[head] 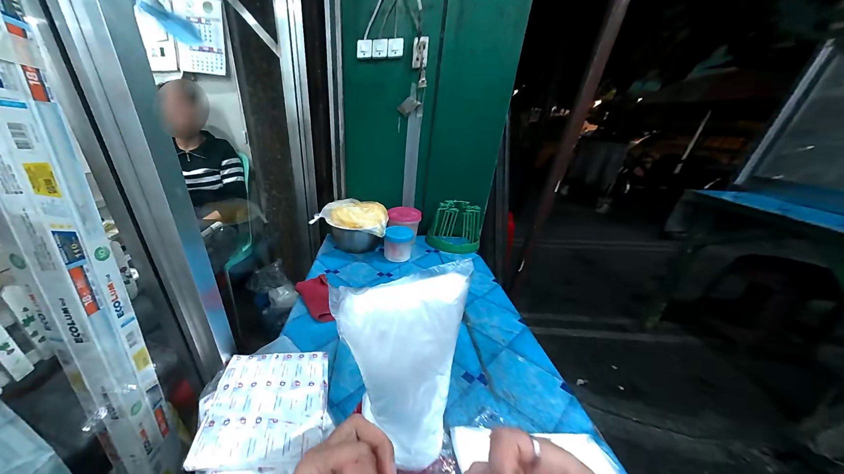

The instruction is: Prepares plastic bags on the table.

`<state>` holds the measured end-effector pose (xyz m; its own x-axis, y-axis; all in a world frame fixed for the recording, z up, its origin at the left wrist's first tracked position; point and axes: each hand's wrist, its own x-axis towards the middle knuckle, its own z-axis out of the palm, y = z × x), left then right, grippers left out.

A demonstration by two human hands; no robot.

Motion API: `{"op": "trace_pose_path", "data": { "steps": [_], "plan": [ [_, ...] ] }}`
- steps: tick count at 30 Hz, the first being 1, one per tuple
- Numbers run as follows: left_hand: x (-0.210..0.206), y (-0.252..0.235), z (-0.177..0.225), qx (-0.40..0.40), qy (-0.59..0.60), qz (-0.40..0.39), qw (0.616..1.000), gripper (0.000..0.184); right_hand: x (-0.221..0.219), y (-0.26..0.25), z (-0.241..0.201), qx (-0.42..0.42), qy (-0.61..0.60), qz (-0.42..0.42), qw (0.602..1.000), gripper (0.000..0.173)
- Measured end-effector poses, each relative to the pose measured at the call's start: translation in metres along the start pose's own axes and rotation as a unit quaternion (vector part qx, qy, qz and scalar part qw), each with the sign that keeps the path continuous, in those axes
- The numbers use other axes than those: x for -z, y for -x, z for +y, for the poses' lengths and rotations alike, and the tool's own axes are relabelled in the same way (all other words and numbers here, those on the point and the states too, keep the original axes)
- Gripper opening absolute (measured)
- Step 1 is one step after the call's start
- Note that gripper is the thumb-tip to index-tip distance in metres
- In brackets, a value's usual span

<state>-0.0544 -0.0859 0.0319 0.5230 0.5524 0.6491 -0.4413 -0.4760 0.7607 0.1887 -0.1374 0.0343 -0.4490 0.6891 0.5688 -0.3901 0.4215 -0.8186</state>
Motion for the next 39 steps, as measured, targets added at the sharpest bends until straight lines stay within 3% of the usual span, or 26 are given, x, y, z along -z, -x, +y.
{"op": "trace_pose_path", "data": {
  "steps": [3, 5, 6, 8, 10, 12, 14, 16, 18, 19, 21, 23, 27, 30, 33, 35, 39],
  "plan": [
    [0.034, -0.017, 0.01, 0.043, 0.073, -0.206, 0.975, 0.042, 0.031, -0.02, -0.01, 0.045, 0.023, 0.066, 0.997, 0.02],
    [0.051, -0.039, 0.012, 0.056, 0.133, -0.231, 0.962, 0.028, 0.053, -0.039, -0.023, 0.077, -0.006, 0.099, 0.992, 0.026],
    [0.056, -0.051, 0.014, 0.064, 0.149, -0.175, 0.971, 0.024, 0.061, -0.052, -0.029, 0.082, -0.004, 0.127, 0.988, 0.028],
    [0.059, -0.077, 0.018, 0.123, 0.125, 0.024, 0.984, 0.021, 0.069, -0.077, -0.036, 0.052, 0.01, 0.209, 0.976, 0.028],
    [0.058, -0.107, 0.013, 0.222, 0.096, 0.185, 0.952, 0.023, 0.065, -0.105, -0.041, -0.041, 0.026, 0.344, 0.938, 0.028],
    [0.056, -0.124, -0.003, 0.314, 0.091, 0.284, 0.902, 0.024, 0.062, -0.126, -0.04, -0.161, 0.042, 0.442, 0.881, 0.025],
    [0.049, -0.12, -0.018, 0.353, 0.093, 0.326, 0.872, 0.03, 0.064, -0.126, -0.026, -0.229, 0.067, 0.451, 0.86, 0.02],
    [0.037, -0.107, -0.026, 0.373, 0.083, 0.33, 0.863, 0.034, 0.071, -0.105, 0.003, -0.213, 0.113, 0.416, 0.877, 0.018],
    [0.023, -0.091, -0.039, 0.394, 0.048, 0.317, 0.861, 0.03, 0.084, -0.074, 0.03, -0.165, 0.16, 0.339, 0.912, 0.031],
    [0.016, -0.081, -0.046, 0.396, 0.038, 0.316, 0.861, 0.027, 0.075, -0.066, 0.03, -0.184, 0.196, 0.325, 0.907, 0.034],
    [0.01, -0.056, -0.066, 0.393, 0.03, 0.295, 0.87, 0.03, 0.029, -0.077, 0.007, -0.387, 0.177, 0.396, 0.814, 0.039],
    [0.006, -0.04, -0.097, 0.43, -0.062, 0.26, 0.863, 0.027, 0.038, -0.061, 0.062, -0.345, 0.186, 0.455, 0.799, 0.035],
    [0.009, -0.014, -0.131, 0.495, -0.171, 0.196, 0.829, 0.031, 0.055, -0.029, 0.125, -0.391, 0.181, 0.454, 0.78, 0.031],
    [0.011, -0.011, -0.128, 0.515, -0.155, 0.2, 0.819, 0.029, 0.053, -0.026, 0.123, -0.405, 0.163, 0.469, 0.767, 0.03],
    [0.006, -0.008, -0.105, 0.509, -0.104, 0.231, 0.823, 0.028, 0.037, -0.025, 0.1, -0.391, 0.049, 0.521, 0.757, 0.022],
    [0.002, -0.004, -0.093, 0.485, -0.066, 0.235, 0.84, 0.022, 0.023, -0.022, 0.086, -0.379, -0.02, 0.537, 0.753, 0.025],
    [0.001, 0.002, -0.098, 0.523, -0.129, 0.189, 0.821, 0.022, 0.007, -0.01, 0.104, -0.404, 0.077, 0.523, 0.747, 0.03]
  ]
}}
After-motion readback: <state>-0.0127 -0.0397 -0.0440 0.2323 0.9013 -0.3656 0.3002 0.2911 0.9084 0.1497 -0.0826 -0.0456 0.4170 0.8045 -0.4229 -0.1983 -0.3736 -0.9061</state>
